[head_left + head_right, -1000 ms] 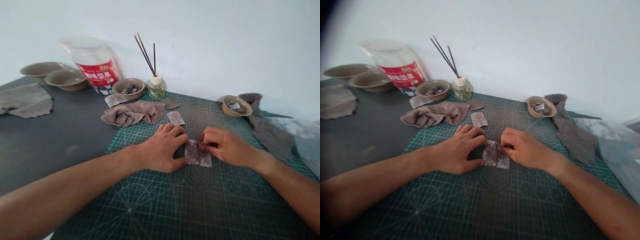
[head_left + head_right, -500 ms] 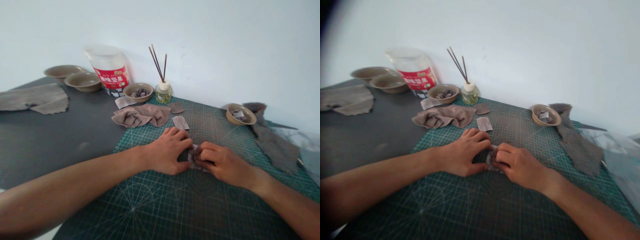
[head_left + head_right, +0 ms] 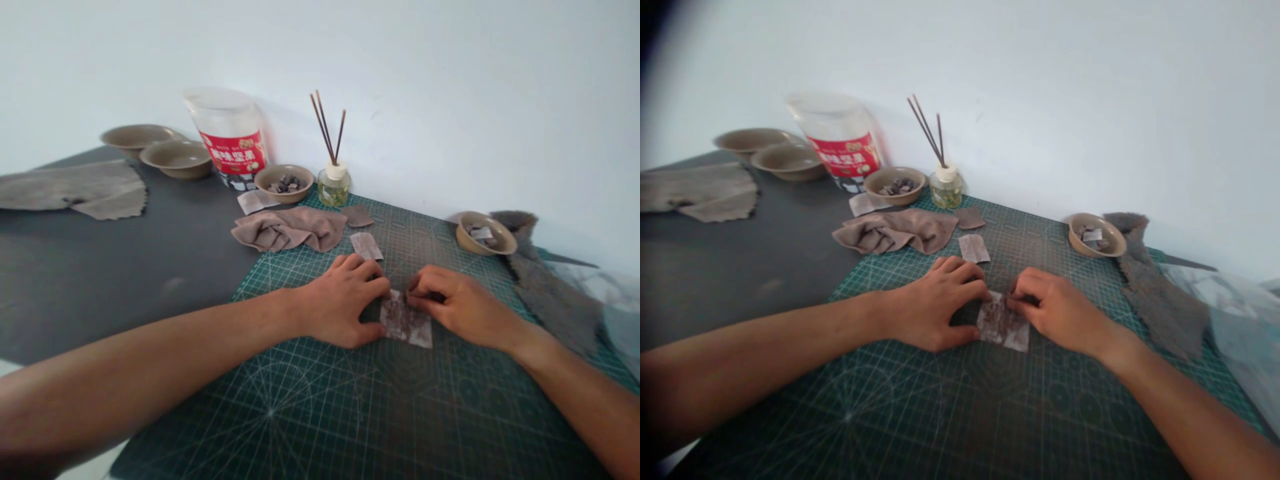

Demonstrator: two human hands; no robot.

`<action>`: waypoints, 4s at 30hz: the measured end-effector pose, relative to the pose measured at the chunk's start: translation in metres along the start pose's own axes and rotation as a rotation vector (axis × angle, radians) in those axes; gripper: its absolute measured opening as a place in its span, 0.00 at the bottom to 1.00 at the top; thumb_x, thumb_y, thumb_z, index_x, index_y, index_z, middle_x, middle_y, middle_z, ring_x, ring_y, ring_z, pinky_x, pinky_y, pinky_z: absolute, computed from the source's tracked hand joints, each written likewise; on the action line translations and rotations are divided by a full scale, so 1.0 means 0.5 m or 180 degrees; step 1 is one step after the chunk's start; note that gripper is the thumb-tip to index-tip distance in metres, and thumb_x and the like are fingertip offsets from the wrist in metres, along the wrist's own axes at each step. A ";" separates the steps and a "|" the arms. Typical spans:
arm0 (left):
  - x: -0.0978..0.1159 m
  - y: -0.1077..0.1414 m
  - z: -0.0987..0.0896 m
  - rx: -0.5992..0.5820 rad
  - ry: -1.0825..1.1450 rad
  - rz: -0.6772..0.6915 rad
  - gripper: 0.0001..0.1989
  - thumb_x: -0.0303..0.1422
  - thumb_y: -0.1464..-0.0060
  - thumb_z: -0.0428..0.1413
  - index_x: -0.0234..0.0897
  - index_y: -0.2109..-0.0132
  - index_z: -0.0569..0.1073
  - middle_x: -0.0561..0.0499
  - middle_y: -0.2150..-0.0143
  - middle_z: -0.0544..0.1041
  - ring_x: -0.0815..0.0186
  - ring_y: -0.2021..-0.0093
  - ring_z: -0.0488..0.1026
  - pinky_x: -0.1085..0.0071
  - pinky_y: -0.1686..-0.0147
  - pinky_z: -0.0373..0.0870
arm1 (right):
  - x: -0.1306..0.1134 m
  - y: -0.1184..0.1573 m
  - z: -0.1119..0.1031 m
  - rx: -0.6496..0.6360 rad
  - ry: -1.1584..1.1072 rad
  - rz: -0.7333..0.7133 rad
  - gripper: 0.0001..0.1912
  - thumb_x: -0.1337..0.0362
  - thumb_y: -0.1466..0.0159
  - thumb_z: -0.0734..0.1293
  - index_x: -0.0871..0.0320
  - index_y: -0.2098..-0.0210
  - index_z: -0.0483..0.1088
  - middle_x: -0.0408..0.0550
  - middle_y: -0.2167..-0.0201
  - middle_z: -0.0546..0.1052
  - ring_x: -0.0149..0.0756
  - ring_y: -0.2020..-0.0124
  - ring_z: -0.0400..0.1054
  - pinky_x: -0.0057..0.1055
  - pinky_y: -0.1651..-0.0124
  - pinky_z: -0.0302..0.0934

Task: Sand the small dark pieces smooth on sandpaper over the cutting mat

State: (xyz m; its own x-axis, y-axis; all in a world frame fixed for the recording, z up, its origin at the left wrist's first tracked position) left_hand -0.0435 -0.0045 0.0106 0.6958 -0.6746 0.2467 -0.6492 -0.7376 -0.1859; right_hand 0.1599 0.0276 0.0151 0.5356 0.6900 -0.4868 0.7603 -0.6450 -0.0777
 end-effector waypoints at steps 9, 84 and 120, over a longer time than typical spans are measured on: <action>0.000 0.000 -0.001 -0.0026 0.0009 -0.0026 0.22 0.47 0.48 0.61 0.42 0.49 0.71 0.45 0.48 0.68 0.50 0.49 0.64 0.50 0.47 0.62 | 0.001 0.001 0.000 0.0235 0.0009 0.0092 0.06 0.66 0.32 0.68 0.57 0.67 0.71 0.45 0.64 0.74 0.34 0.63 0.69 0.33 0.58 0.62; 0.001 -0.002 0.001 -0.0106 0.0011 -0.0049 0.22 0.47 0.47 0.61 0.42 0.49 0.71 0.46 0.49 0.68 0.50 0.49 0.63 0.50 0.47 0.62 | -0.008 0.006 0.006 -0.0560 -0.0281 -0.0514 0.07 0.68 0.32 0.66 0.57 0.68 0.69 0.42 0.64 0.71 0.29 0.66 0.66 0.27 0.62 0.59; 0.001 -0.003 -0.002 -0.0138 -0.0014 -0.0085 0.23 0.47 0.47 0.61 0.43 0.48 0.71 0.46 0.48 0.68 0.50 0.49 0.63 0.51 0.47 0.62 | -0.009 0.002 0.003 -0.0458 -0.0216 -0.0403 0.09 0.68 0.32 0.67 0.57 0.70 0.66 0.40 0.66 0.70 0.28 0.67 0.65 0.27 0.64 0.57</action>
State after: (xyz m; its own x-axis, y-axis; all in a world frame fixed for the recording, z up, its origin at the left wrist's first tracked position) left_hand -0.0423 -0.0039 0.0118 0.7143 -0.6549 0.2467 -0.6430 -0.7533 -0.1378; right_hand 0.1578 0.0235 0.0159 0.4102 0.7358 -0.5389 0.8673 -0.4975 -0.0191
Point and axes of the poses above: each hand's wrist, its own y-axis away from the middle knuckle, its own z-axis out of the palm, x = y × z, the point moved 3 cm from there along -y, towards the middle knuckle
